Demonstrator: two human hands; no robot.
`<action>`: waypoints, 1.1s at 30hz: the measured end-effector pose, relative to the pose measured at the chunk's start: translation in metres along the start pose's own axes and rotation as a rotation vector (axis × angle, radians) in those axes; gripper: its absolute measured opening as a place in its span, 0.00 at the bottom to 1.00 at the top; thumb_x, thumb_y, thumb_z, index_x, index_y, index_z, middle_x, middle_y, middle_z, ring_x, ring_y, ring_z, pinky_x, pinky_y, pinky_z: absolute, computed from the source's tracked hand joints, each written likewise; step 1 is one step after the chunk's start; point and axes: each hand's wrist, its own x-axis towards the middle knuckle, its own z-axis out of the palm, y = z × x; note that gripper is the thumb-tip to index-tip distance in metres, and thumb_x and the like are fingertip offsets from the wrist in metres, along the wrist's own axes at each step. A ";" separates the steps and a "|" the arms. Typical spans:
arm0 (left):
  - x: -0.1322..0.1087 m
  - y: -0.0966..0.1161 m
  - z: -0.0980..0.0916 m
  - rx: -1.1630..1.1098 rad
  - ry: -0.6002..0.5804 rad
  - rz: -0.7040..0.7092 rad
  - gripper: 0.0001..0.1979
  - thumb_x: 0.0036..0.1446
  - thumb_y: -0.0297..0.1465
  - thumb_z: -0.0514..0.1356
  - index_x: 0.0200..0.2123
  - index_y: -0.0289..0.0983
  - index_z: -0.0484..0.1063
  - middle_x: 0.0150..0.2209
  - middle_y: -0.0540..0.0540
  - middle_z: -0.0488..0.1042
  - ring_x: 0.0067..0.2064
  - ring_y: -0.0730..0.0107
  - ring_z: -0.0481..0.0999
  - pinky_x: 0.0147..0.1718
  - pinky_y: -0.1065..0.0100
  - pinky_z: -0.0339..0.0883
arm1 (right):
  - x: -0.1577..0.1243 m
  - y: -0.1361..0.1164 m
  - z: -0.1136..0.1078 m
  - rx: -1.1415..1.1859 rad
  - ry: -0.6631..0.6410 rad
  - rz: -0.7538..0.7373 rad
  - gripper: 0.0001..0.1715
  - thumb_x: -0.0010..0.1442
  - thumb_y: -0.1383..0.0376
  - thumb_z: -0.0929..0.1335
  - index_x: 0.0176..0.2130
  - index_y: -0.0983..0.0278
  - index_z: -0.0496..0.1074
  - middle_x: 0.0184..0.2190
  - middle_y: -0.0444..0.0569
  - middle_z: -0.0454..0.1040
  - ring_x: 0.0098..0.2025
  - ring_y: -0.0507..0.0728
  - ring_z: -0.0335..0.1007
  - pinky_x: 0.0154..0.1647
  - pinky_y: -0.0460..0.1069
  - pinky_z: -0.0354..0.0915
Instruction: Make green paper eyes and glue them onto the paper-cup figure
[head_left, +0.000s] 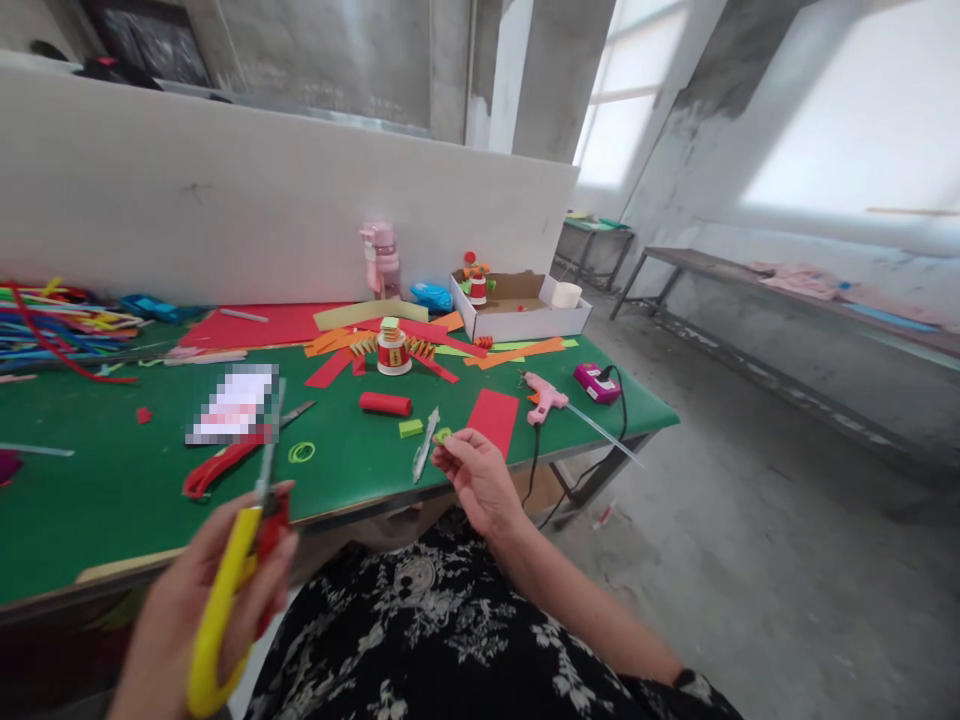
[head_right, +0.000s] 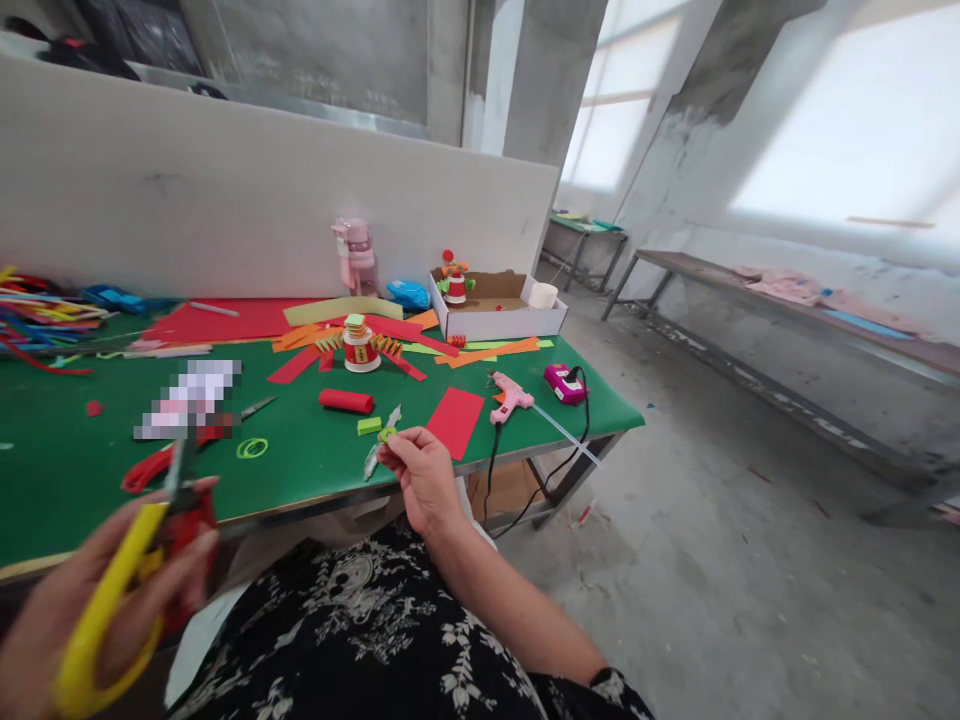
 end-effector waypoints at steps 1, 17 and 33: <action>0.002 0.002 0.011 -0.042 -0.073 0.008 0.31 0.53 0.48 0.62 0.56 0.41 0.65 0.29 0.54 0.72 0.22 0.74 0.73 0.21 0.72 0.71 | -0.001 -0.002 0.002 0.005 -0.012 -0.004 0.16 0.39 0.64 0.81 0.23 0.63 0.73 0.23 0.41 0.76 0.28 0.49 0.72 0.37 0.45 0.69; -0.010 0.017 0.065 0.397 -0.416 0.425 0.30 0.62 0.31 0.46 0.68 0.41 0.52 0.62 0.40 0.70 0.56 0.58 0.76 0.49 0.63 0.73 | -0.013 -0.005 0.006 0.004 -0.046 -0.031 0.16 0.41 0.65 0.80 0.24 0.63 0.71 0.22 0.38 0.74 0.27 0.48 0.71 0.37 0.43 0.70; -0.008 0.031 0.076 0.374 -0.467 0.325 0.32 0.60 0.30 0.44 0.67 0.35 0.54 0.64 0.37 0.67 0.60 0.57 0.73 0.57 0.58 0.69 | -0.019 -0.001 0.002 -0.004 -0.036 0.010 0.17 0.41 0.65 0.80 0.24 0.62 0.71 0.24 0.39 0.75 0.28 0.48 0.71 0.36 0.43 0.70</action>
